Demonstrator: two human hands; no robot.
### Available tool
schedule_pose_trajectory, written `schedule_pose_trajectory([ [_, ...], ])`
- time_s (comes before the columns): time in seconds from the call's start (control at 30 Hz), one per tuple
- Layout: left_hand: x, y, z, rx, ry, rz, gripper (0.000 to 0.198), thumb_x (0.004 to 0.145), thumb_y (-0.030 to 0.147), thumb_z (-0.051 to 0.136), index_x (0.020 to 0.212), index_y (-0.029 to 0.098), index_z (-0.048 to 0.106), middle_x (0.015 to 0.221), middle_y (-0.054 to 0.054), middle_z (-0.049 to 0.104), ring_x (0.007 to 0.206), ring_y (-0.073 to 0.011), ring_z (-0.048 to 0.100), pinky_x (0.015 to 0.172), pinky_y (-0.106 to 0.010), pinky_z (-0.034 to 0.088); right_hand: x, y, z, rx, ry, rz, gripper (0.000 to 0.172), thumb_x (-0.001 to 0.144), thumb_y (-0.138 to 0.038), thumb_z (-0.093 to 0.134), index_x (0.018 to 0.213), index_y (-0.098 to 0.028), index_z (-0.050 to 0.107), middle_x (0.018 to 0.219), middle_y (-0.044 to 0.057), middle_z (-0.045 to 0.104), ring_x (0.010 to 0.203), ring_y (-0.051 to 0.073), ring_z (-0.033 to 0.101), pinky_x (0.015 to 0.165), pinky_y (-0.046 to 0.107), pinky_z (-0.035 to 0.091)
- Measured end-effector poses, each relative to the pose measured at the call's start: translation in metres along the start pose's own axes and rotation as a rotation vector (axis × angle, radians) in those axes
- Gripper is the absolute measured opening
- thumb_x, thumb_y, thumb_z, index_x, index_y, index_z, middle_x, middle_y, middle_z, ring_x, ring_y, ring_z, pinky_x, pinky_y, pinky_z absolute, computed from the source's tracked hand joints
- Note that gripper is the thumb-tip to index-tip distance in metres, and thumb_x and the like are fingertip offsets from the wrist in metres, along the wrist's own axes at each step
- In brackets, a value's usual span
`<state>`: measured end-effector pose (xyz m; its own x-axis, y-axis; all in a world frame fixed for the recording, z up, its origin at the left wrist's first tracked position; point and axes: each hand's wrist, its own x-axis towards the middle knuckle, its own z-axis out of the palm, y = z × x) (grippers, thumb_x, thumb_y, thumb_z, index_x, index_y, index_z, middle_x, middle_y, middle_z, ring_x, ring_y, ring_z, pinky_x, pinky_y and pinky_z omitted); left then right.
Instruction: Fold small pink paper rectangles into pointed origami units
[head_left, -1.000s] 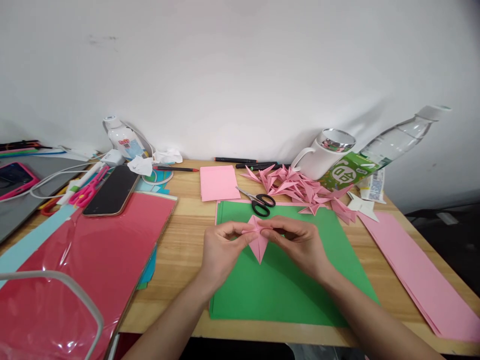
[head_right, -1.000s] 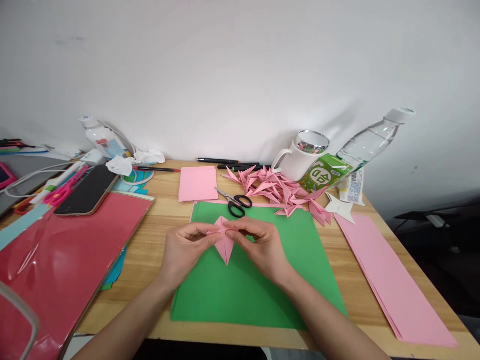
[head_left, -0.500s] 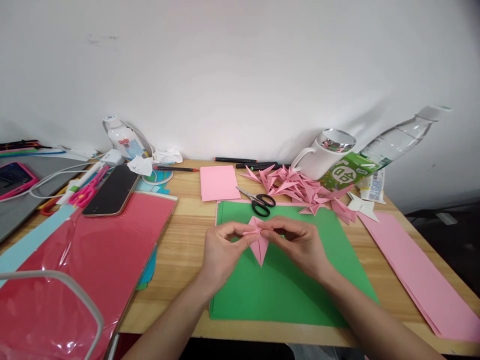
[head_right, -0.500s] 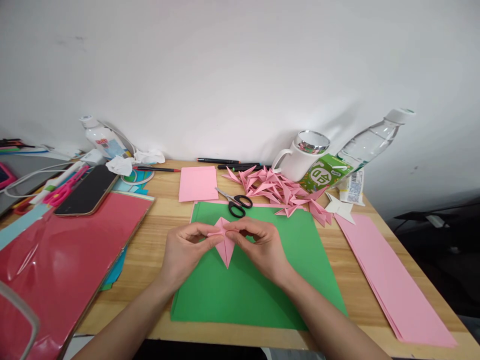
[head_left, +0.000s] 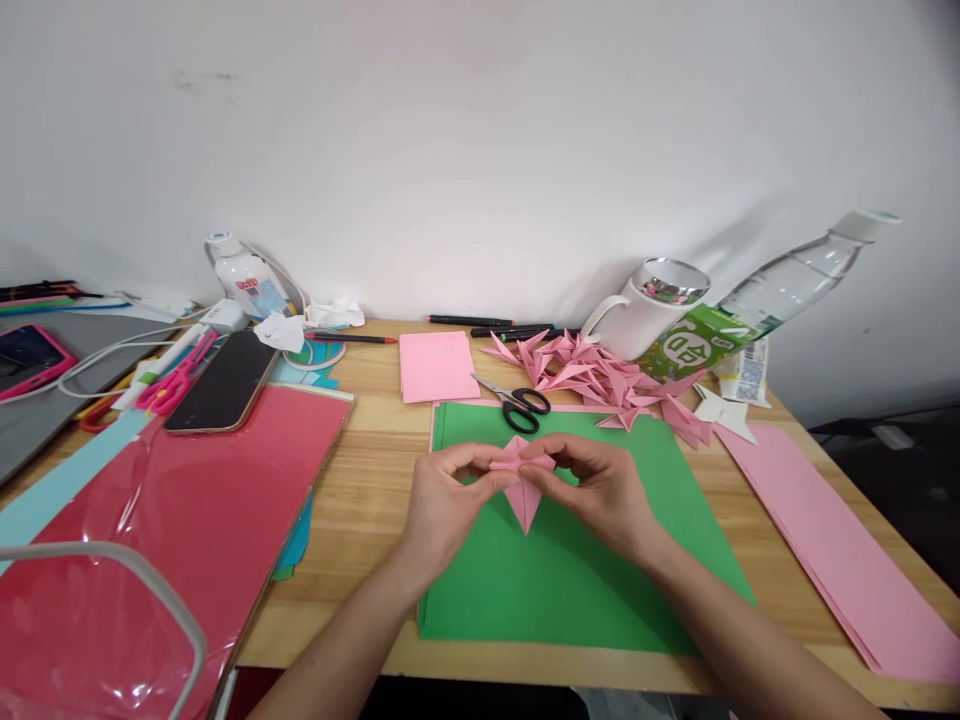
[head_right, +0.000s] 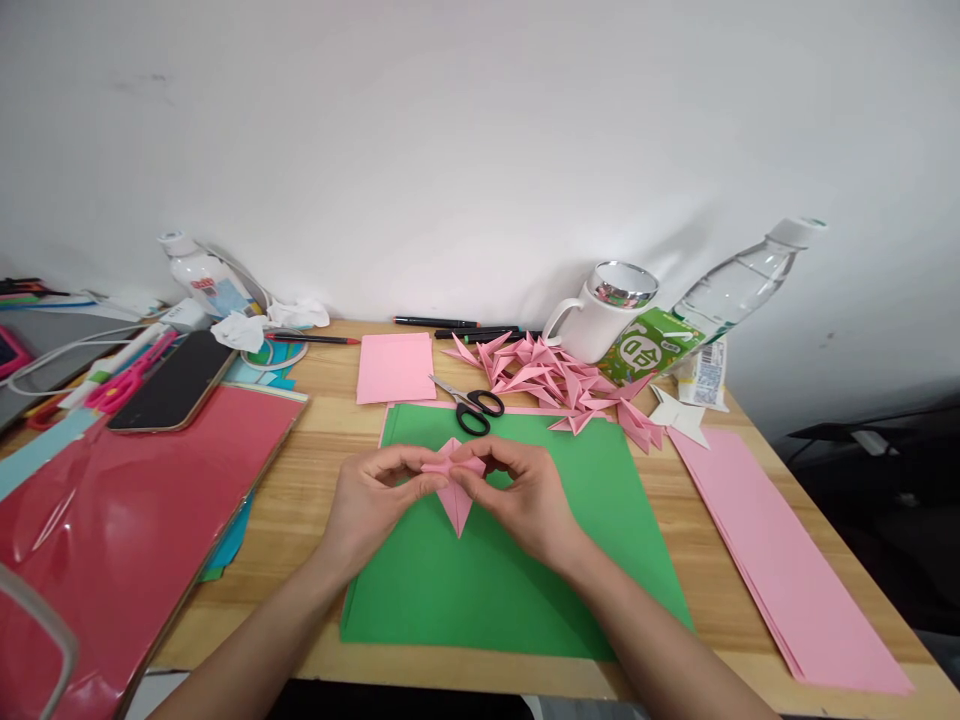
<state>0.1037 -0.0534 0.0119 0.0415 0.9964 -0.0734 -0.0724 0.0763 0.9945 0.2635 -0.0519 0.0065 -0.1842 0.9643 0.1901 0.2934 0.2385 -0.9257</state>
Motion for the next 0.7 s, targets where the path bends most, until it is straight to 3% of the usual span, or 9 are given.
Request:
schedule_pose_trajectory([
  [0.13,-0.002,-0.0007,-0.0005,0.109,0.074,0.118,0.009,0.06,0.022,0.076,0.068,0.019,0.073,0.068,-0.003,0.071,0.065,-0.0161,0.063,0.061,-0.026,0.049,0.0012,0.0053,0.0008,-0.04,0.086,-0.101,0.011,0.074,-0.029,0.068,0.081,-0.02,0.068,0.074,0.003,0.068,0.062,0.014,0.059,0.057,0.026,0.05],
  [0.3,-0.0025,-0.0028,-0.0014,0.153,0.084,0.158,0.008,0.063,0.024,0.074,0.069,0.019,0.073,0.067,-0.003,0.07,0.062,-0.0156,0.061,0.059,-0.026,0.047,0.0034,0.0057,0.0012,-0.114,0.133,-0.219,0.008,0.075,-0.027,0.068,0.082,-0.023,0.07,0.088,0.006,0.062,0.075,0.017,0.061,0.058,0.028,0.049],
  [0.7,-0.0006,-0.0044,-0.0029,0.221,0.014,0.21,0.007,0.071,0.022,0.068,0.067,0.017,0.07,0.066,-0.003,0.068,0.064,-0.0149,0.06,0.063,-0.026,0.046,0.0031,-0.0001,0.0017,-0.197,0.043,-0.316,0.007,0.081,-0.02,0.061,0.075,-0.019,0.061,0.077,0.004,0.065,0.073,0.016,0.061,0.065,0.028,0.05],
])
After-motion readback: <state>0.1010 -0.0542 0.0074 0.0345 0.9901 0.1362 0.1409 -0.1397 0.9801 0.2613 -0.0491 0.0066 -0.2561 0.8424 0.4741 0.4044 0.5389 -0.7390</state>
